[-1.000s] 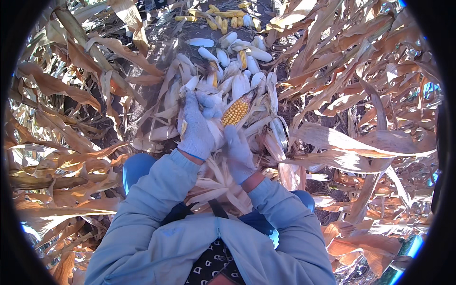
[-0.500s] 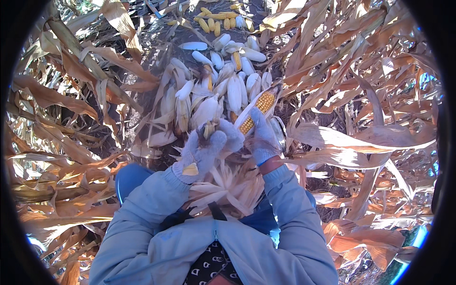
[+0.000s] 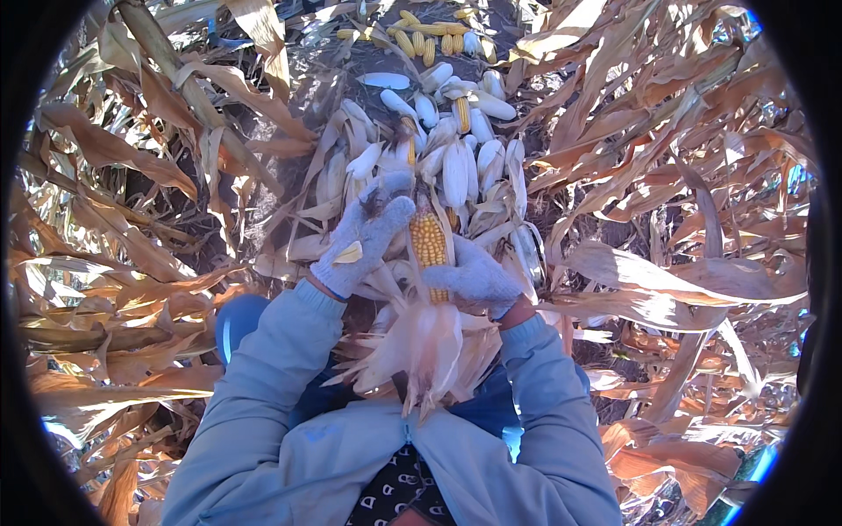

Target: The person sits in a cornfield and repeatedly shucks corn cobs by hand, removing husks and silk. Shucked cobs are placed in a growing pile on the ground while discarded husks accumulate nearby.

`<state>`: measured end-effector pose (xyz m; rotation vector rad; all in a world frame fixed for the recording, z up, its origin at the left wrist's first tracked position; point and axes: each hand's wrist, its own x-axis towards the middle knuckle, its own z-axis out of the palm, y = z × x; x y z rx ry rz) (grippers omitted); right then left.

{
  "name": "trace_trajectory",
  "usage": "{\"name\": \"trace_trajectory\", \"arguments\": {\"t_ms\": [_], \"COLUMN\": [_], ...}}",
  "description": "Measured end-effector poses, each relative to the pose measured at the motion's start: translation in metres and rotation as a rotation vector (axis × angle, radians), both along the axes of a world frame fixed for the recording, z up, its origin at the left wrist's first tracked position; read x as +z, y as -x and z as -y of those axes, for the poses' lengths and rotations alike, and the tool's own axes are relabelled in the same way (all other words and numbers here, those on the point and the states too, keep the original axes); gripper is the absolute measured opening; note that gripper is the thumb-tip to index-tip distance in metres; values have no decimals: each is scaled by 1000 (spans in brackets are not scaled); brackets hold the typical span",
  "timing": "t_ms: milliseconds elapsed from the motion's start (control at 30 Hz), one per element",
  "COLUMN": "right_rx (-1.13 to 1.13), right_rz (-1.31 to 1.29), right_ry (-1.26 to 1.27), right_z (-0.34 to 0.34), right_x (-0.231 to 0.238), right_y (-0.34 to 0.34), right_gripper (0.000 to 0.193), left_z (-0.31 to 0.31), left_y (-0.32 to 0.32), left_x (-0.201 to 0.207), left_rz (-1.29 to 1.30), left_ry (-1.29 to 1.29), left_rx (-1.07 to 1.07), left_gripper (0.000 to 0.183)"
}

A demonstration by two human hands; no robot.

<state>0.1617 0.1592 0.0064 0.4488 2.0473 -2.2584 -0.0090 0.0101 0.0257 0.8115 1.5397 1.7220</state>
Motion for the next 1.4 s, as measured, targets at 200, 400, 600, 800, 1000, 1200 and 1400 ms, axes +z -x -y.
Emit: {"name": "trace_trajectory", "arguments": {"t_ms": [200, 400, 600, 800, 1000, 1200, 1400], "right_rx": [112, -46, -155, -128, -131, -245, -472], "right_rz": [21, 214, 159, 63, 58, -10, 42], "right_ry": [63, -758, -685, -642, -490, -519, -431], "right_z": [8, 25, 37, 36, 30, 48, 49], "right_x": [8, 27, 28, 26, 16, 11, 11], "right_y": [-4, 4, 1, 1, -1, -1, 3], "right_gripper": [70, 74, 71, 68, 76, 68, 62], "left_z": [-7, -17, -23, -28, -29, -21, -31], "left_y": [-15, 0, -13, 14, -4, -15, -5], "left_x": [-6, -59, -35, -91, -48, 9, -29], "left_rz": [152, 265, 472, 628, 506, 207, 388], "left_ry": [-66, -24, -219, 11, 34, 100, -188], "left_rx": [-110, 438, 374, 457, 381, 84, 423], "left_gripper": [31, 42, 37, 34, 31, 26, 25]}}
